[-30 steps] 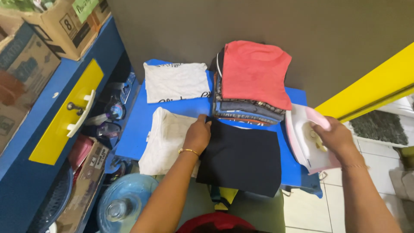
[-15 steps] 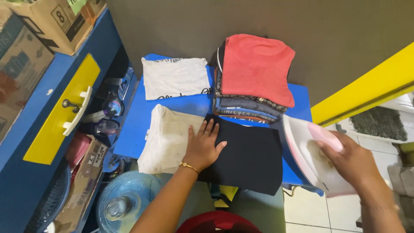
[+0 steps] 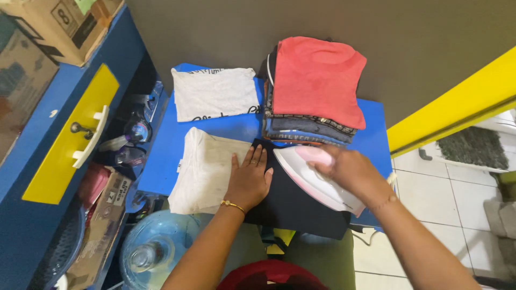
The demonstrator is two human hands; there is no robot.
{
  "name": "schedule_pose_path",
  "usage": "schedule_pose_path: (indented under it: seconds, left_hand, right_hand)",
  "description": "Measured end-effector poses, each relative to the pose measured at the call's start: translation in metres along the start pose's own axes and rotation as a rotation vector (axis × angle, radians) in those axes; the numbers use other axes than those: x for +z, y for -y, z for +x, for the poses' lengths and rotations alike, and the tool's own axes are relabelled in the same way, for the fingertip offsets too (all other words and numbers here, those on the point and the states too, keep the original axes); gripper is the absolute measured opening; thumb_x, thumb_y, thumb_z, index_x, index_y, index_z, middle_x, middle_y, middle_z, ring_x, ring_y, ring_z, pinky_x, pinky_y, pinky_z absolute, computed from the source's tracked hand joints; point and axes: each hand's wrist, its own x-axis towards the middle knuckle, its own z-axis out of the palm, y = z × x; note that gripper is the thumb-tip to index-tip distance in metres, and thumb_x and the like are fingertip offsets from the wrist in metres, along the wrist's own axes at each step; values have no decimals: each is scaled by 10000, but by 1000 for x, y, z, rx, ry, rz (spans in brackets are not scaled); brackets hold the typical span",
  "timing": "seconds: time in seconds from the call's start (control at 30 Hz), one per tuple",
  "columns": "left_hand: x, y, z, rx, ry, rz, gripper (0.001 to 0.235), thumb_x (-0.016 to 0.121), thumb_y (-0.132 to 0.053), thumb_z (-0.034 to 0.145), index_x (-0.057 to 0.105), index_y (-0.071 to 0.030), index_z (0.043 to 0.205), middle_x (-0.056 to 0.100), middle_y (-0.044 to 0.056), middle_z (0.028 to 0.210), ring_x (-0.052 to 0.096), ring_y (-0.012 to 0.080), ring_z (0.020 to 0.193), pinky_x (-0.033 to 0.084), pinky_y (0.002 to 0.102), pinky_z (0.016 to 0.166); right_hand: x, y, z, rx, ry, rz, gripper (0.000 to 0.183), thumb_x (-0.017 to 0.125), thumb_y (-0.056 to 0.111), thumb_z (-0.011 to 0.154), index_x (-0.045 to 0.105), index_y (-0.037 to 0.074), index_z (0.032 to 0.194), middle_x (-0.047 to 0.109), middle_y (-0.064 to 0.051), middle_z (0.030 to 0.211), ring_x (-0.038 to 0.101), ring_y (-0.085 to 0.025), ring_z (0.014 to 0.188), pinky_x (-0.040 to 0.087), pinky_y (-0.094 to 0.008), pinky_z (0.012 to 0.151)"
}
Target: Ironing and folding various pieces of clothing and stacking them.
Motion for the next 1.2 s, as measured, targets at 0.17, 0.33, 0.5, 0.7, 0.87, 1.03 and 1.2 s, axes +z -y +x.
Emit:
schedule_pose_path:
  seconds: [0.17,0.33,0.5,0.7,0.87,1.03,1.2]
  left_hand:
    - [-2,-1,0,7,34,3,643,262,-426,1071,296,-58,1597,255,143,1691,203,305,1569,91,684,1218]
    - [-2,-1,-2,19,28,-5,642,259,-420,1075,290,-55,1602,239,145,1698,199,316,1571,105,680,1219]
    - [49,21,20,66,-169,-35,679,317,-461,1030,348,-45,1566,292,104,1669,231,287,1544,157,699,1162]
    - [13,27,30,-6,199,-316,711,193,-493,1012,248,-121,1615,110,46,1730,13,256,1599,-44,657,1208]
    - [10,31,39,-48,279,-367,695,174,-486,1013,252,-165,1625,55,7,1741,-19,232,1605,-90,635,1208]
    - [14,32,37,-33,255,-357,678,185,-463,1018,287,-152,1611,86,21,1738,10,240,1604,-50,660,1201]
    - [15,19,15,28,101,-153,777,192,-593,1003,243,-114,1613,129,49,1721,61,266,1586,18,668,1202]
  right_hand:
    - [4,-57,21,86,-27,-39,531,639,526,887,629,335,1383,756,-195,1212,675,-421,1206,526,-525,1057]
    - [10,-101,4,257,-43,-18,524,637,541,898,615,407,1404,763,-180,1220,670,-400,1224,532,-489,1055]
    - [-5,-65,-32,460,96,-16,644,548,665,826,573,456,1434,677,-92,1378,642,-355,1230,503,-428,962]
    - [56,-47,-75,58,97,-43,597,719,612,777,648,484,1355,775,49,1216,779,-188,997,551,-315,858]
    - [92,-8,-76,-444,-76,-181,542,657,609,869,639,335,1336,717,25,1067,700,-258,942,537,-428,718]
    - [96,-28,-76,-562,-168,-235,563,654,636,872,640,300,1323,759,-19,950,742,-304,825,560,-456,622]
    - [68,-71,-93,-2,41,-146,577,685,594,814,570,548,1377,736,177,1255,690,-261,1073,567,-400,878]
